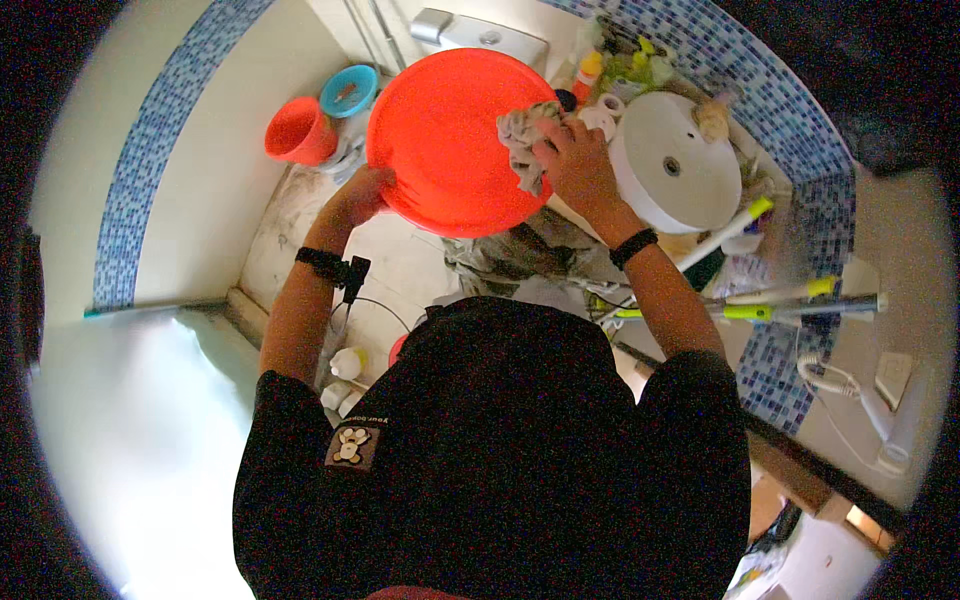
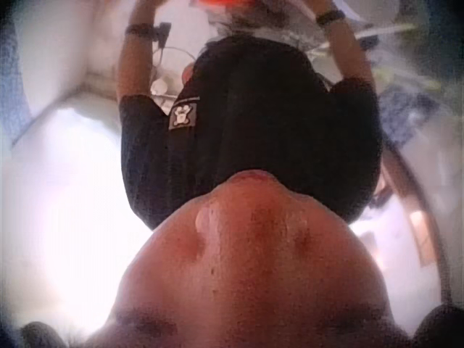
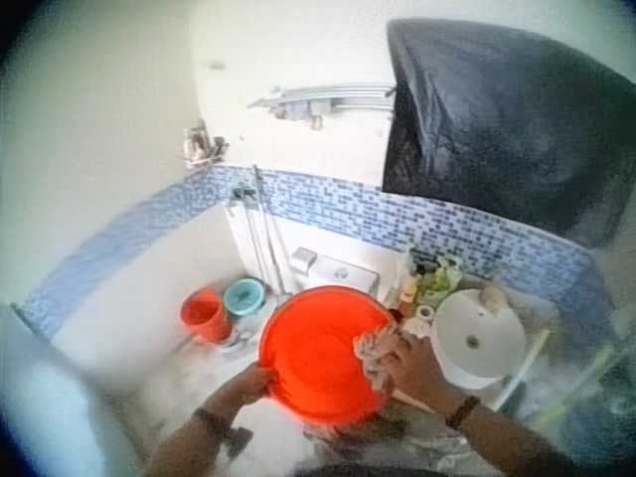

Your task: The person rinses a cloth in a sink, places it in a red bucket, and then uses the cloth to scrub the bathroom floor by hand.

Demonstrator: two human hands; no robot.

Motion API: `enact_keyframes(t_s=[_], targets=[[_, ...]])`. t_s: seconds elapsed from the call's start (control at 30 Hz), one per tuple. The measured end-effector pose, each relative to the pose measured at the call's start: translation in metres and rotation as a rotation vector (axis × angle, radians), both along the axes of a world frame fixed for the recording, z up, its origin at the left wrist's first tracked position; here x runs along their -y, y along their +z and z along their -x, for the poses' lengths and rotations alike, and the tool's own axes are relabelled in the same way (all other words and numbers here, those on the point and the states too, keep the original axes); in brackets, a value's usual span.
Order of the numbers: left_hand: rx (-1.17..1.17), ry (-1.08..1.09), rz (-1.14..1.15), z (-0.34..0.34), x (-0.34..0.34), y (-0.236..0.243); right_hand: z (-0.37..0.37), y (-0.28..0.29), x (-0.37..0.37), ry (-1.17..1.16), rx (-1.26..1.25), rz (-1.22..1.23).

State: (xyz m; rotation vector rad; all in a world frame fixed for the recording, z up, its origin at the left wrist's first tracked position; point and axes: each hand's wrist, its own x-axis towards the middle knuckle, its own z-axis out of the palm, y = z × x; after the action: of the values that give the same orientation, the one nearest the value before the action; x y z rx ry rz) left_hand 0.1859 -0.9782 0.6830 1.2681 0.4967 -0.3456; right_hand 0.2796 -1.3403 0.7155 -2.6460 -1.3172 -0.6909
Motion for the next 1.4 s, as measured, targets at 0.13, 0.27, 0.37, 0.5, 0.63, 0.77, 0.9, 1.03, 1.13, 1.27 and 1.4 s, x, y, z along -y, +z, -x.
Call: enact_keyframes(t_s=[0.13,0.27,0.37,0.5,0.63,0.77,0.9,1.03,1.13,1.27,1.4], targets=[[0.087,0.071,0.041,0.029,-0.020,0.018,-0.014,0.021,-0.029,0.122,-0.044,-0.216],[0.206,0.072,-0.082,0.056,-0.026,0.047,-0.015,0.032,-0.069,0.191,-0.129,-0.444],[0.214,0.218,-0.226,0.066,-0.024,0.069,-0.019,0.042,-0.097,0.137,-0.052,-0.397],[0.240,0.261,-0.475,0.072,-0.028,0.094,-0.032,0.047,-0.124,0.100,-0.313,-0.534],[0.325,0.315,-0.644,0.071,-0.040,0.106,-0.057,0.039,-0.132,0.127,-0.427,-0.543],[0.369,0.380,-1.092,0.067,-0.047,0.097,-0.080,0.022,-0.132,0.201,-0.561,-0.550],[0.337,0.382,-0.997,0.071,-0.037,0.061,-0.084,-0.001,-0.133,0.193,-0.600,-0.575],[0.185,0.443,-0.792,0.087,-0.021,0.009,-0.083,-0.033,-0.136,0.274,-0.644,-0.565],[0.107,0.541,-0.696,0.103,-0.010,-0.038,-0.080,-0.065,-0.141,0.289,-0.741,-0.441],[-0.025,0.681,-0.494,0.124,-0.010,-0.097,-0.073,-0.107,-0.152,0.206,-1.072,-0.285],[-0.033,0.663,-0.486,0.128,-0.052,-0.124,-0.076,-0.133,-0.186,0.165,-1.124,-0.247]])
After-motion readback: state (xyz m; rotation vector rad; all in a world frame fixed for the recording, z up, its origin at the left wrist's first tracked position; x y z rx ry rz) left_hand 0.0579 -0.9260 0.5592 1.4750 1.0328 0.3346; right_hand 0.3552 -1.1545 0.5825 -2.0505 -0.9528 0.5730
